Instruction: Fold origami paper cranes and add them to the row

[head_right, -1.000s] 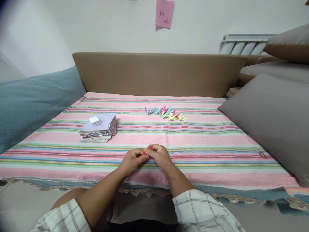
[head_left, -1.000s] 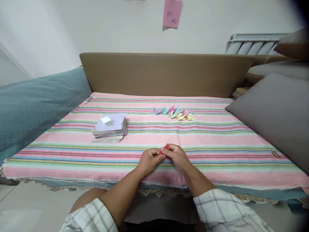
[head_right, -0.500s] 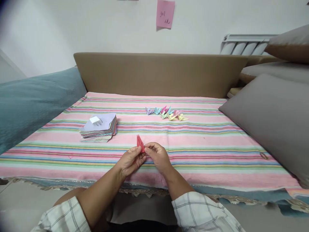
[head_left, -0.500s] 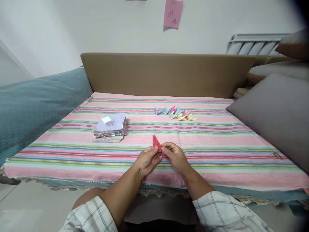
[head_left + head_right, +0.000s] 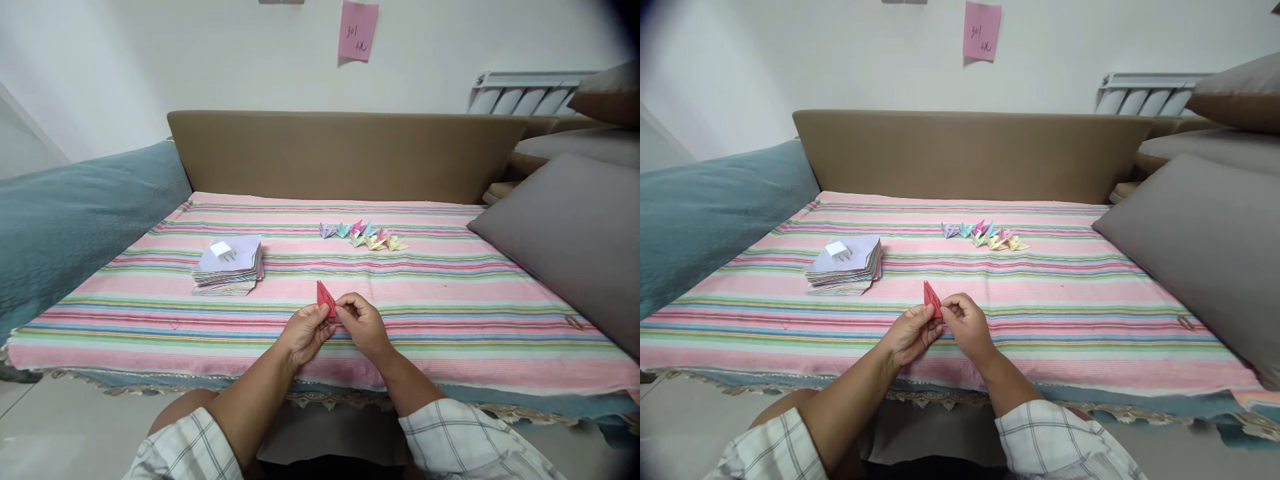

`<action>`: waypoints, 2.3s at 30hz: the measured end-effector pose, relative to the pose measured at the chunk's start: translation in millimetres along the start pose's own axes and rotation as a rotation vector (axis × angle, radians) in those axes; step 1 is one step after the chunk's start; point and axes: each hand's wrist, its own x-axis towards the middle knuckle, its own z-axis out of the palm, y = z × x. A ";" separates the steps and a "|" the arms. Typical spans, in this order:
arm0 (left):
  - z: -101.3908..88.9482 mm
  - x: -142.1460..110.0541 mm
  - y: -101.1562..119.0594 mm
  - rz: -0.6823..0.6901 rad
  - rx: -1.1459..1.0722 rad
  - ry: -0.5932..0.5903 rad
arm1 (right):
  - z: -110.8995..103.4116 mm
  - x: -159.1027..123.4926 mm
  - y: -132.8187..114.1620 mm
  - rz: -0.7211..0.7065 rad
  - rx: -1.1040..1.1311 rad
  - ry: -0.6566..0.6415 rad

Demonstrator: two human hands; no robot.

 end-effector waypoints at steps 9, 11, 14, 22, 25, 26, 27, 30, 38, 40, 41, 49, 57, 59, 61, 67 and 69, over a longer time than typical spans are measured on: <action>4.2 0.1 -4.8 0.190 0.117 0.138 | 0.3 -2.7 -3.8 -0.121 -0.162 -0.026; 5.9 -0.4 -5.6 0.224 0.136 0.159 | 0.3 -3.3 -2.7 -0.097 -0.148 -0.027; 7.1 -1.0 -6.3 0.240 0.137 0.157 | 0.8 -3.1 0.4 0.016 -0.054 -0.027; 6.5 -2.0 -5.5 0.205 0.162 0.111 | 0.4 0.9 5.3 0.161 0.120 -0.055; 5.9 -2.8 -5.5 0.208 0.208 0.094 | 0.3 1.4 4.3 0.178 0.127 -0.058; 5.6 -3.3 -5.3 0.204 0.220 0.079 | 0.1 1.6 4.5 0.189 0.142 -0.054; 5.3 -3.9 -4.9 0.199 0.232 0.058 | -0.1 2.0 5.0 0.203 0.162 -0.047; 4.7 -5.9 -2.3 0.184 0.277 -0.023 | -1.9 4.0 8.3 0.242 0.242 -0.024; 3.3 -7.3 5.6 0.221 0.445 -0.178 | -8.0 6.6 6.9 0.340 0.456 -0.112; 2.4 -6.8 6.1 0.245 0.459 -0.203 | -8.0 6.2 4.1 0.341 0.485 -0.124; 2.0 -6.5 6.2 0.255 0.464 -0.213 | -7.8 6.1 2.9 0.341 0.499 -0.130; 1.7 -6.5 5.0 0.262 0.460 -0.165 | -7.9 7.0 2.0 0.358 0.539 -0.126; 4.4 -5.4 -2.0 0.351 0.391 -0.001 | -6.2 4.3 5.9 0.292 0.403 -0.180; 3.5 -5.4 -2.4 0.371 0.418 -0.028 | -5.5 4.3 4.5 0.283 0.384 -0.176; 2.8 -5.6 -1.8 0.396 0.459 -0.039 | -5.2 4.4 2.6 0.270 0.364 -0.173; 3.2 -6.0 0.1 0.473 0.554 -0.022 | -6.1 3.3 0.6 0.240 0.321 -0.169; 3.9 -6.2 -0.1 0.483 0.560 -0.021 | -6.3 2.7 2.5 0.240 0.336 -0.176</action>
